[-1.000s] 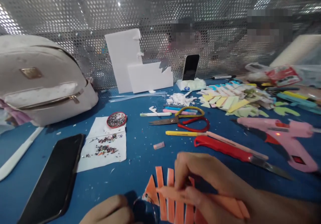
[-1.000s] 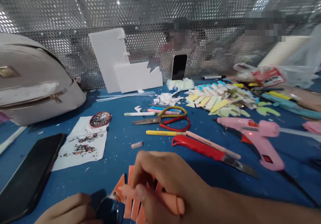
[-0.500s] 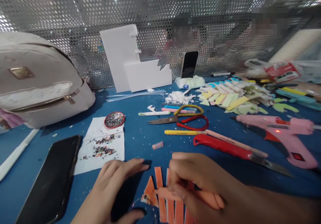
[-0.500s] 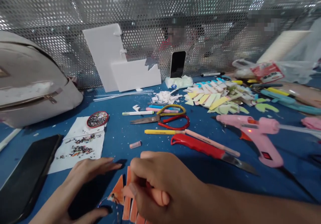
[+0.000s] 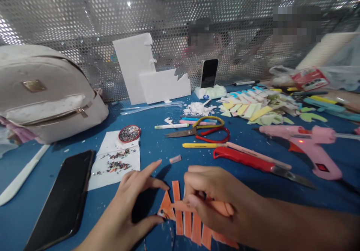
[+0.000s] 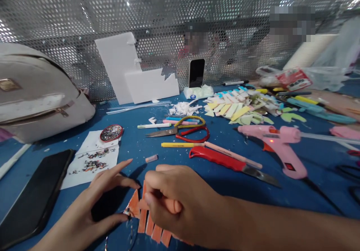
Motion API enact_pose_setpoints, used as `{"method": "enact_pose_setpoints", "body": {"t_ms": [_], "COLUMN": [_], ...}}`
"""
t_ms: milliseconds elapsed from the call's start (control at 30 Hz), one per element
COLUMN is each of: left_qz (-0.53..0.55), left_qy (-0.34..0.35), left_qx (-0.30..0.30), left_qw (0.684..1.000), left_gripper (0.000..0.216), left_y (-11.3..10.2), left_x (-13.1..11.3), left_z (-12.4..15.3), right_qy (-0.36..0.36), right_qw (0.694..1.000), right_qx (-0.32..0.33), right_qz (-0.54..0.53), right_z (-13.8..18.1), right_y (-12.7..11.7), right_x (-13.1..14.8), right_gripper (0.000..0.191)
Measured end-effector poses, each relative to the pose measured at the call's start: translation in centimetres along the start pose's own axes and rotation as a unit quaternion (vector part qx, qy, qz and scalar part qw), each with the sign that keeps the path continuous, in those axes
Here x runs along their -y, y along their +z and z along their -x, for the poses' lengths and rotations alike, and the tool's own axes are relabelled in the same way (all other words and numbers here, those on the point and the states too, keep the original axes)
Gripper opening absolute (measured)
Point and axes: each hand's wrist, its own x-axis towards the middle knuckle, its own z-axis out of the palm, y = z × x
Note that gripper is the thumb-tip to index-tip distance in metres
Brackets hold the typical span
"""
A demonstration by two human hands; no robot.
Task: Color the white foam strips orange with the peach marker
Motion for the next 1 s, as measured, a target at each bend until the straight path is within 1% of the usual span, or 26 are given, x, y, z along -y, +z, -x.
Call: {"method": "enact_pose_setpoints", "body": {"t_ms": [67, 167, 233, 400, 500, 567, 667, 800, 900, 1000], "left_qz": [0.015, 0.033, 0.038, 0.039, 0.036, 0.034, 0.035, 0.031, 0.03, 0.029], "left_qy": [-0.005, 0.023, 0.036, 0.034, 0.034, 0.035, 0.038, 0.035, 0.035, 0.035], "left_qx": [-0.002, -0.012, -0.015, -0.011, -0.018, -0.019, -0.022, -0.025, -0.026, -0.023], "left_qw": [1.0, 0.999, 0.999, 0.999, 0.999, 0.999, 0.998, 0.999, 0.999, 0.999], "left_gripper": [0.088, 0.085, 0.081, 0.079, 0.079, 0.08, 0.08, 0.079, 0.077, 0.077], "left_y": [0.12, 0.32, 0.35, 0.09, 0.03, 0.09, 0.19, 0.18, 0.12, 0.12], "left_x": [0.09, 0.5, 0.68, 0.37, 0.12, 0.09, 0.16, 0.17, 0.2, 0.35], "left_z": [0.03, -0.11, -0.21, -0.25, -0.29, -0.34, -0.34, -0.24, -0.23, -0.24], "right_qy": [-0.001, -0.001, 0.012, 0.042, 0.034, 0.032, 0.044, 0.049, 0.056, 0.047], "right_qw": [1.0, 1.0, 0.999, 0.998, 0.999, 0.998, 0.998, 0.998, 0.997, 0.998], "right_qx": [0.006, 0.013, 0.01, -0.01, 0.002, -0.002, -0.009, 0.011, 0.006, 0.006], "right_qz": [0.002, -0.019, -0.035, -0.037, -0.043, -0.048, -0.049, -0.046, -0.051, -0.051], "right_z": [0.07, 0.23, 0.28, 0.14, 0.16, 0.23, 0.26, 0.26, 0.3, 0.27], "right_y": [0.05, 0.22, 0.31, 0.23, 0.15, 0.14, 0.17, 0.18, 0.17, 0.13], "right_x": [0.08, 0.24, 0.37, 0.64, 0.61, 0.53, 0.47, 0.6, 0.66, 0.57], "right_gripper": [0.032, 0.034, 0.036, 0.035, 0.036, 0.035, 0.034, 0.036, 0.036, 0.036]}}
